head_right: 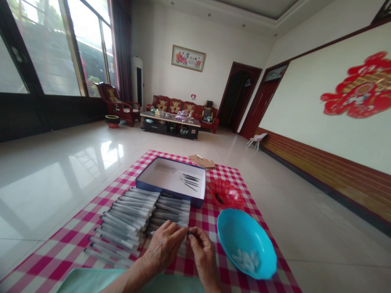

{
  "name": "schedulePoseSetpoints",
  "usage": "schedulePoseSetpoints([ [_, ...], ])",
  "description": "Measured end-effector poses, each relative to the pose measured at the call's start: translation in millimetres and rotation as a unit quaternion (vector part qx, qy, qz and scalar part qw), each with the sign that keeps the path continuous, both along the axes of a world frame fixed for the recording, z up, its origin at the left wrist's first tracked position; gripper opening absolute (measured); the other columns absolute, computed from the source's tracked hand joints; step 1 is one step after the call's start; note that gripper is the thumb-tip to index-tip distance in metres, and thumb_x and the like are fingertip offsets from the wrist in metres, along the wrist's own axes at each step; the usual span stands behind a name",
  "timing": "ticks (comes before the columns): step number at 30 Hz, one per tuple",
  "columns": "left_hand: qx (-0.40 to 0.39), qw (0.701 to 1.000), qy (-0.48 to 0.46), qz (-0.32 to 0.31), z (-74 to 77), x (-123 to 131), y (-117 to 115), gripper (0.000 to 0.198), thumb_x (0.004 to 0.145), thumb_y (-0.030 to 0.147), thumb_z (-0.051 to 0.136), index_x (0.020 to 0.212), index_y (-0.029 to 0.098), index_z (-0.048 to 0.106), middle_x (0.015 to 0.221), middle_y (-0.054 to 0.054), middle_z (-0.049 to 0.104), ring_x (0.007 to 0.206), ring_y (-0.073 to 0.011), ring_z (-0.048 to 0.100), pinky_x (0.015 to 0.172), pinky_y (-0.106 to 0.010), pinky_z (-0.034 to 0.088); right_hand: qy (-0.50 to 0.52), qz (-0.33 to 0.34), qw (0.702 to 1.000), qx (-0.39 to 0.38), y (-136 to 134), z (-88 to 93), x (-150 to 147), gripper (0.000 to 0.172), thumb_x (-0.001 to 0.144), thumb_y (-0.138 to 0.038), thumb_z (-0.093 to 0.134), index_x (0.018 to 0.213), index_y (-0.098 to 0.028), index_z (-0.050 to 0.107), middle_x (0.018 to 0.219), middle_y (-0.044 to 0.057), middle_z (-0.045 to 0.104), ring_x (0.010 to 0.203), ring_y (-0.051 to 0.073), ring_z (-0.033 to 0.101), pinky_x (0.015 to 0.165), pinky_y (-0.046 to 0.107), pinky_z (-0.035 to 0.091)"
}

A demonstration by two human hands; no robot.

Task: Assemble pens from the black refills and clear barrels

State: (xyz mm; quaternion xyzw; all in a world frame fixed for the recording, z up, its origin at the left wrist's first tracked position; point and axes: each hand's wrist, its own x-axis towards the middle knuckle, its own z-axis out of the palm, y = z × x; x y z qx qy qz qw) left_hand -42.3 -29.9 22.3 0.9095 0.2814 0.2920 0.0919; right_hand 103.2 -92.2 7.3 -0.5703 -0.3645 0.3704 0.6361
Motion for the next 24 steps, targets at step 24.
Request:
schedulePoseSetpoints([
  [24,0.025,0.999,-0.014,-0.040,1.7,-2,0,0.020,0.092,0.018,0.039,0.098,0.020,0.059,0.076,-0.004,0.055,0.070,-0.0199,0.046,0.065,-0.032,0.035,-0.264,0.040,0.963,0.044,-4,1.6,0,0.023,0.089,-0.039,0.047,0.087,-0.019,0.058,0.078,0.002,0.062,0.070,0.016,0.057,0.062,0.025,0.046],
])
